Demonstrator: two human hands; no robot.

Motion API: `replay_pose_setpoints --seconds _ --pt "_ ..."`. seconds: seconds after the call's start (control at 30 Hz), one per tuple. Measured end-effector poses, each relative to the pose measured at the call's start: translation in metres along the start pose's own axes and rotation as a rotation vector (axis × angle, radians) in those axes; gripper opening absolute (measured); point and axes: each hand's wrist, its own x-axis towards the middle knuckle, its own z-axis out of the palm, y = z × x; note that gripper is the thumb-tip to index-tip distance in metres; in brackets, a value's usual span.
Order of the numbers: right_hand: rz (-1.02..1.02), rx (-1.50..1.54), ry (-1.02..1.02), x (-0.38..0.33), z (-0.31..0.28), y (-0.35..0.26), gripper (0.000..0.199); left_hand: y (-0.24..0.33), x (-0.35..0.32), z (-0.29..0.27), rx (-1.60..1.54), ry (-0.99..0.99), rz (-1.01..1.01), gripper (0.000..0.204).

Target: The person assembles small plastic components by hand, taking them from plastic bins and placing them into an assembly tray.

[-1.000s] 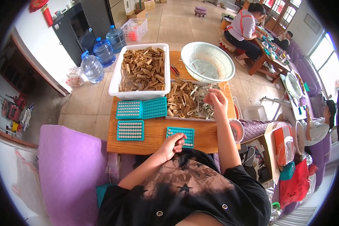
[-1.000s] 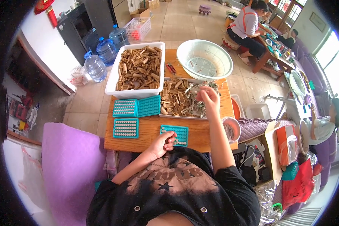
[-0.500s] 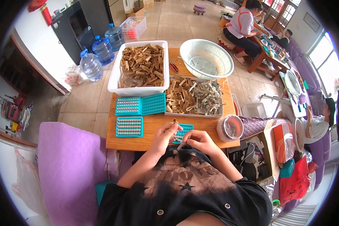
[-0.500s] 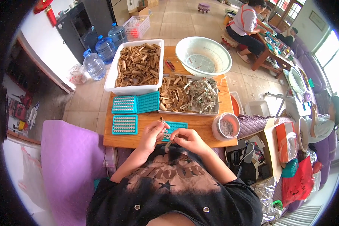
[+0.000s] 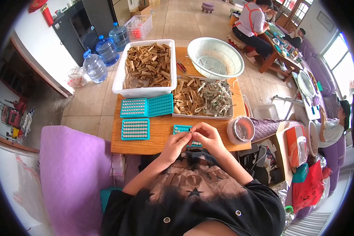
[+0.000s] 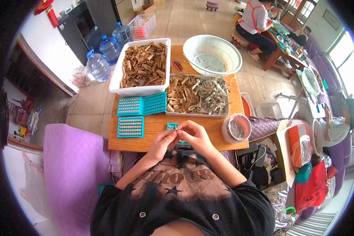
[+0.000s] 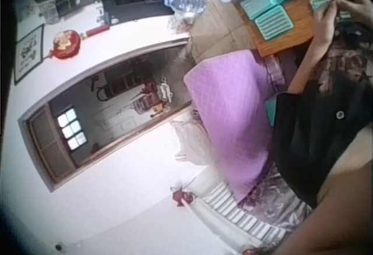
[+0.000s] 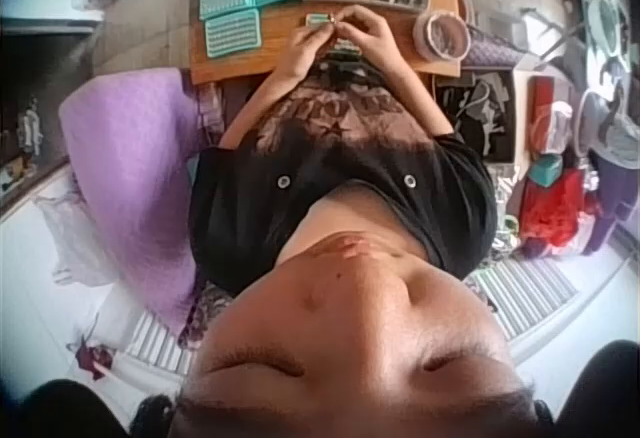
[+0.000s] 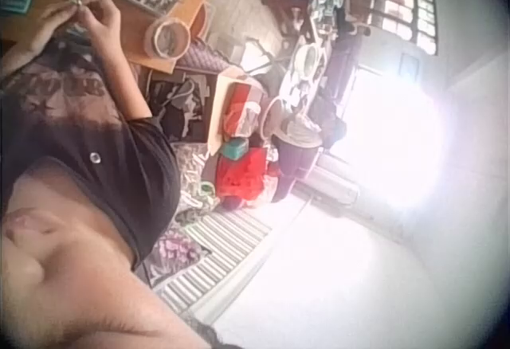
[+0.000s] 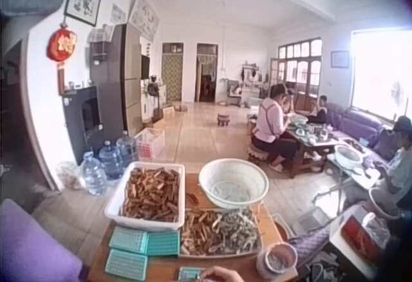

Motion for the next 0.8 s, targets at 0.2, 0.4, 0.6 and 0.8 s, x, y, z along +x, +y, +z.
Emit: replay_pose_setpoints --seconds 0.2,0.4,0.6,0.8 --pt "-0.246 -0.435 0.152 -0.003 0.001 0.005 0.013 -0.008 0.001 -0.007 0.025 -0.032 -0.022 0.026" --pt "-0.266 -0.72 0.169 -0.002 -0.001 -0.002 0.013 -0.012 0.005 -0.003 0.105 0.155 0.263 0.018" --pt "-0.22 -0.415 0.206 -0.002 0.001 0.004 0.013 0.0 -0.001 0.002 0.407 0.186 0.368 0.016" --pt "-0.17 -0.458 0.115 -0.005 -0.002 0.002 0.014 0.004 -0.001 0.003 0.521 0.191 0.473 0.015"
